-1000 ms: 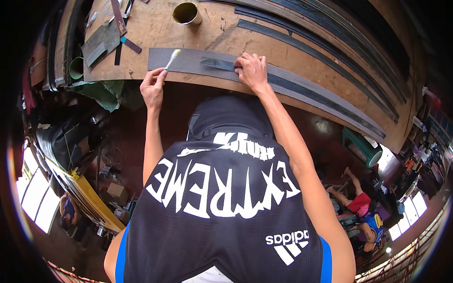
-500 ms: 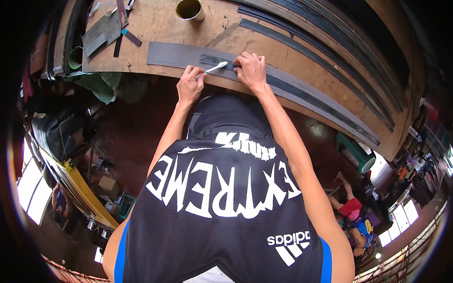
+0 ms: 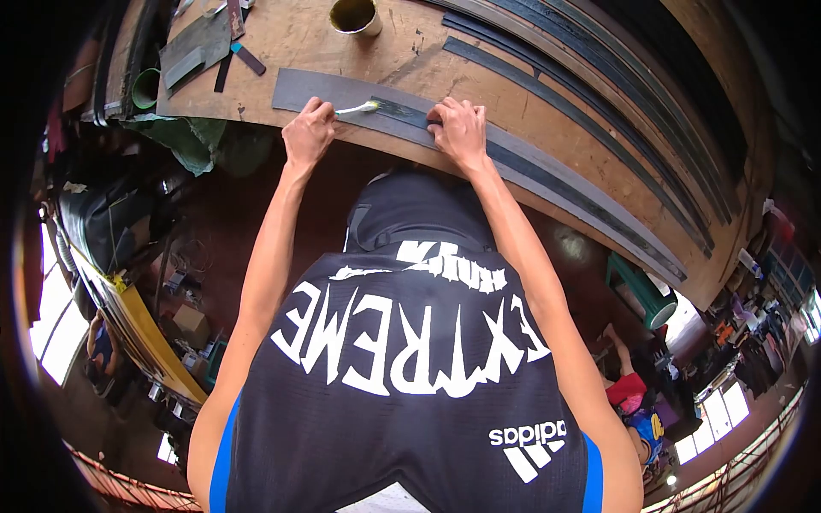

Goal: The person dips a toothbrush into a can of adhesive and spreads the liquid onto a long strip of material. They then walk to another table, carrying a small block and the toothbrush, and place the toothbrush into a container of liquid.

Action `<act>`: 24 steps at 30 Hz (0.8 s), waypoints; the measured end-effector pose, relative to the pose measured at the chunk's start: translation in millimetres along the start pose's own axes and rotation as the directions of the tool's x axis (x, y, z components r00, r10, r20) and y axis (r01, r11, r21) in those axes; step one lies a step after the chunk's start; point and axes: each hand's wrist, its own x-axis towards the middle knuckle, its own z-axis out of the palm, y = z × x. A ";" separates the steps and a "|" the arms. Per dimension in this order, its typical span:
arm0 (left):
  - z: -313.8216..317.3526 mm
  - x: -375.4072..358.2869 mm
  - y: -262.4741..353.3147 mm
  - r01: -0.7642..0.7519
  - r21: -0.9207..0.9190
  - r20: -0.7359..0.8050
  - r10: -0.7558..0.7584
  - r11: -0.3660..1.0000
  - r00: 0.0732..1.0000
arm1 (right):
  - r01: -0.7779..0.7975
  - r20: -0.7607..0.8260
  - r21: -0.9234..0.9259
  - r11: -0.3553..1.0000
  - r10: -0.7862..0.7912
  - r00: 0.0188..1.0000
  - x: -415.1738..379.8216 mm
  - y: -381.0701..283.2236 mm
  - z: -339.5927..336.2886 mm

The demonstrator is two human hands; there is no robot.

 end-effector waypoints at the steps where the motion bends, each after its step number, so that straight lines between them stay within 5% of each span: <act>1: -2.4 1.0 -3.1 0.004 0.023 -0.014 -0.003 1.000 1.000 | -0.001 -0.002 0.002 1.000 0.001 1.000 0.0 0.2 0.5; 6: -28.3 -6.7 -9.7 0.059 -0.041 -0.153 -0.065 0.997 0.986 | 0.011 -0.009 0.004 1.000 -0.011 1.000 0.2 0.7 1.2; 14: 4.7 -24.8 53.2 0.070 -0.297 -0.006 -0.075 0.952 0.997 | 0.002 -0.017 0.011 1.000 -0.002 1.000 1.8 2.5 4.7; 24: 25.0 -24.7 26.7 0.129 -0.134 -0.084 -0.141 0.983 0.986 | -0.025 0.026 0.010 1.000 0.025 0.999 0.8 -0.8 -0.5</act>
